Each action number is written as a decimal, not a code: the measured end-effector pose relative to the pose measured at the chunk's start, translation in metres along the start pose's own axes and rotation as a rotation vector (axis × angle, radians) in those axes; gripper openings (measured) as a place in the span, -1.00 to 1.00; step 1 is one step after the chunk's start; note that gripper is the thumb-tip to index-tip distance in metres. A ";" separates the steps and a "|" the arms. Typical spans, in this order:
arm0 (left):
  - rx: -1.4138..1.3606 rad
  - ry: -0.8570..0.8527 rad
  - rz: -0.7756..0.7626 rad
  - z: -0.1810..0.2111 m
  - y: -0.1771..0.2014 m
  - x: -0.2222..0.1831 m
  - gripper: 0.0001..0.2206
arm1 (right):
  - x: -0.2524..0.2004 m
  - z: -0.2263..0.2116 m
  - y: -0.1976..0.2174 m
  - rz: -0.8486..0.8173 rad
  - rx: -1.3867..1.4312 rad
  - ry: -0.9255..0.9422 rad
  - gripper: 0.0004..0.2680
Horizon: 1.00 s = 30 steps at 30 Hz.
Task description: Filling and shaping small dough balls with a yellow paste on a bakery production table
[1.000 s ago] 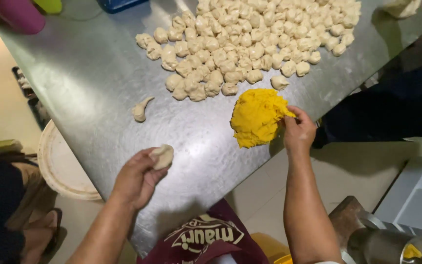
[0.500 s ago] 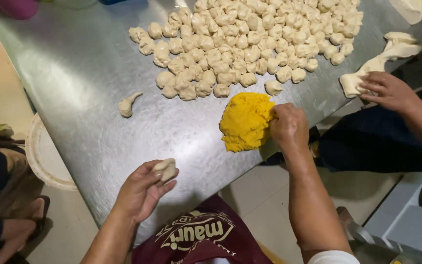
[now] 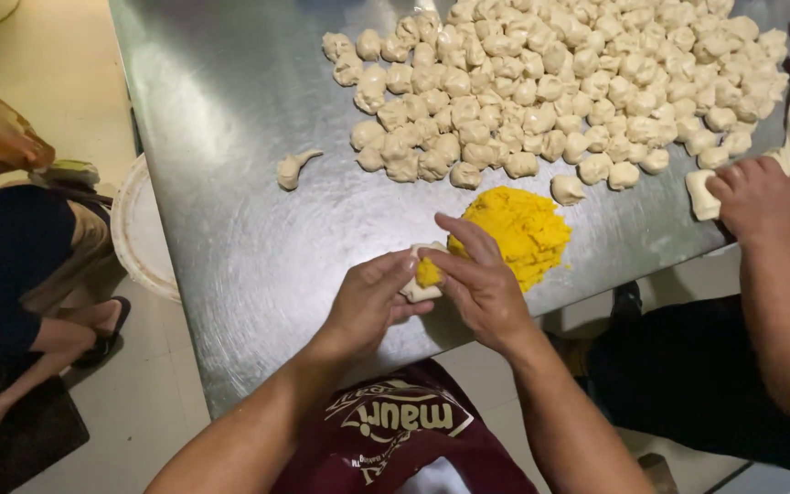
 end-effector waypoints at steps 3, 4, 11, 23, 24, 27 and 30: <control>0.082 -0.026 -0.065 0.006 0.022 0.002 -0.46 | 0.007 -0.009 0.006 -0.135 0.074 -0.101 -0.60; 0.081 -0.015 -0.074 0.009 0.024 -0.001 -0.46 | 0.006 -0.004 0.003 -0.130 0.067 -0.112 -0.60; 0.264 -0.019 -0.099 0.040 0.051 0.000 -0.53 | 0.015 -0.004 -0.037 0.036 0.141 -0.317 -0.88; 0.584 -0.387 -0.197 0.038 0.073 0.016 -0.56 | -0.009 0.024 -0.059 0.214 0.028 -0.278 -0.81; 0.723 -0.452 -0.077 0.035 0.080 0.021 -0.69 | -0.014 0.034 -0.064 0.203 0.000 -0.313 -0.84; 1.065 -0.677 0.143 0.010 0.077 0.044 -0.92 | -0.012 0.059 -0.079 0.080 -0.189 -0.281 -0.85; 1.199 -0.979 0.170 -0.011 0.074 0.062 -0.94 | -0.013 0.061 -0.074 0.084 -0.099 -0.300 -0.60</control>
Point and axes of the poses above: each hand's wrist, its own x-axis towards the middle knuckle, its own y-axis out of the back of the hand, z = x × y, the point moved 5 cm from there along x, towards the middle knuckle, and after that the axes turned 4 degrees about y, right-handed, at the moved point
